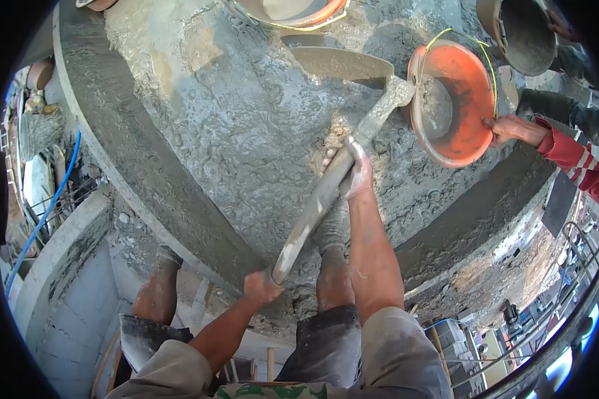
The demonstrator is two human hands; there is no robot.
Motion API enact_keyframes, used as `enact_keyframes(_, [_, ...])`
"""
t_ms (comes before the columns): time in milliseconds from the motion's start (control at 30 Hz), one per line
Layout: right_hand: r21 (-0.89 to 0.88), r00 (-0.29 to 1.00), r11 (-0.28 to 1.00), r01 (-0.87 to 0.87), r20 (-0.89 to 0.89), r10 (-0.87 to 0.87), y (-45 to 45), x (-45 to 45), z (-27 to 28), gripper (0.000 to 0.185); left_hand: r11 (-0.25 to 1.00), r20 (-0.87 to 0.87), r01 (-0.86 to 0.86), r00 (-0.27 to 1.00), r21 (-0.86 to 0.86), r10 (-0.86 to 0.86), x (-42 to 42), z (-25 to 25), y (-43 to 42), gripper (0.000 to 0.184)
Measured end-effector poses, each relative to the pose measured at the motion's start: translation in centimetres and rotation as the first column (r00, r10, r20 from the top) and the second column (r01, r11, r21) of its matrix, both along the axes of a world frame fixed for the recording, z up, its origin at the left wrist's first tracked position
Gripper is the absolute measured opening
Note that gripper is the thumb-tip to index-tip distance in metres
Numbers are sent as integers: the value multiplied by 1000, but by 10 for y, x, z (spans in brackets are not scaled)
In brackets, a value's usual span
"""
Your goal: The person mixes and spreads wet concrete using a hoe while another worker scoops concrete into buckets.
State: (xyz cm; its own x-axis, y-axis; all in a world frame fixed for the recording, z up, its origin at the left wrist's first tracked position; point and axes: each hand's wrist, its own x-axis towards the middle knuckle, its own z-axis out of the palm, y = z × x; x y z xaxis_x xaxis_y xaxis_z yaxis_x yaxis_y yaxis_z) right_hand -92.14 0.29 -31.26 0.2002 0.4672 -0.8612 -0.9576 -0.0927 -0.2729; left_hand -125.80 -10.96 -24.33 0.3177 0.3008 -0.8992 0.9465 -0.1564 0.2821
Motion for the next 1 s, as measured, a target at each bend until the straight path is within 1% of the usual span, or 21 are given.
enact_keyframes(33, [44,991,997,-67,121,61,42,29,-11,27,990,-171,100,978,-103,-117,5,-30,35,42])
enact_keyframes(67, [79,960,975,-209,209,188,75,47,-39,27,995,-148,71,986,-77,-82,33,-28,84,42])
enact_keyframes(100, [5,905,943,-332,285,317,105,58,-59,31,999,-162,29,986,-19,-32,54,-24,121,40])
enact_keyframes(133, [-135,866,939,-316,362,344,131,66,-103,28,999,-177,-13,984,39,20,63,-24,140,38])
enact_keyframes(167, [-268,820,920,-287,428,381,147,64,-137,25,998,-165,11,986,60,-1,61,-28,139,38])
enact_keyframes(233, [-119,913,966,-228,318,254,155,53,-152,23,992,-151,49,988,114,-31,59,-36,142,38])
enact_keyframes(267, [-65,950,980,-189,241,200,150,45,-157,21,999,-185,40,982,14,-36,55,-32,143,38])
enact_keyframes(333, [-29,940,958,-284,188,285,127,44,-143,20,976,-211,4,976,-219,-51,66,-12,143,40])
enact_keyframes(367, [10,924,941,-337,194,329,129,53,-134,19,970,-164,5,985,-244,-46,71,-9,135,40])
enact_keyframes(400, [19,957,968,-249,159,243,127,54,-131,17,963,-126,5,991,-270,-41,68,4,117,41])
enact_keyframes(433, [-8,956,968,-249,156,248,120,53,-127,15,955,-94,14,995,-297,-43,65,17,106,42])
enact_keyframes(500, [-50,958,969,-241,146,245,106,48,-120,11,934,-153,21,985,-357,-80,66,36,108,44])
enact_keyframes(533, [-78,955,963,-258,131,267,98,38,-115,13,922,-183,16,979,-387,-94,67,46,106,46])
enact_keyframes(600, [-145,987,976,-162,-13,162,67,12,-110,14,897,-140,65,980,-437,-140,34,72,89,49])
enact_keyframes(633, [-188,984,966,-176,-19,175,53,-2,-111,14,888,-116,97,979,-449,-166,22,79,88,51])
enact_keyframes(733, [-273,977,941,-201,-125,173,6,-54,-110,13,796,-338,-12,909,-605,-242,29,134,112,53])
enact_keyframes(800, [-327,962,915,-236,-210,173,-18,-87,-104,12,726,-273,-70,948,-684,-165,5,156,103,48])
enact_keyframes(833, [-415,962,873,-258,-198,190,-27,-107,-100,10,689,-243,-94,962,-718,-122,-4,168,98,47])
enact_keyframes(867, [-494,961,826,-271,-180,208,-34,-123,-96,10,662,-319,-142,935,-736,-153,-7,176,95,48])
enact_keyframes(933, [-458,939,833,-310,-285,193,-69,-150,-86,12,593,-479,-279,852,-756,-210,-8,198,89,51])
enact_keyframes(1000, [-491,928,818,-300,-350,130,-102,-169,-84,12,598,-459,-254,861,-760,-218,0,210,107,55])
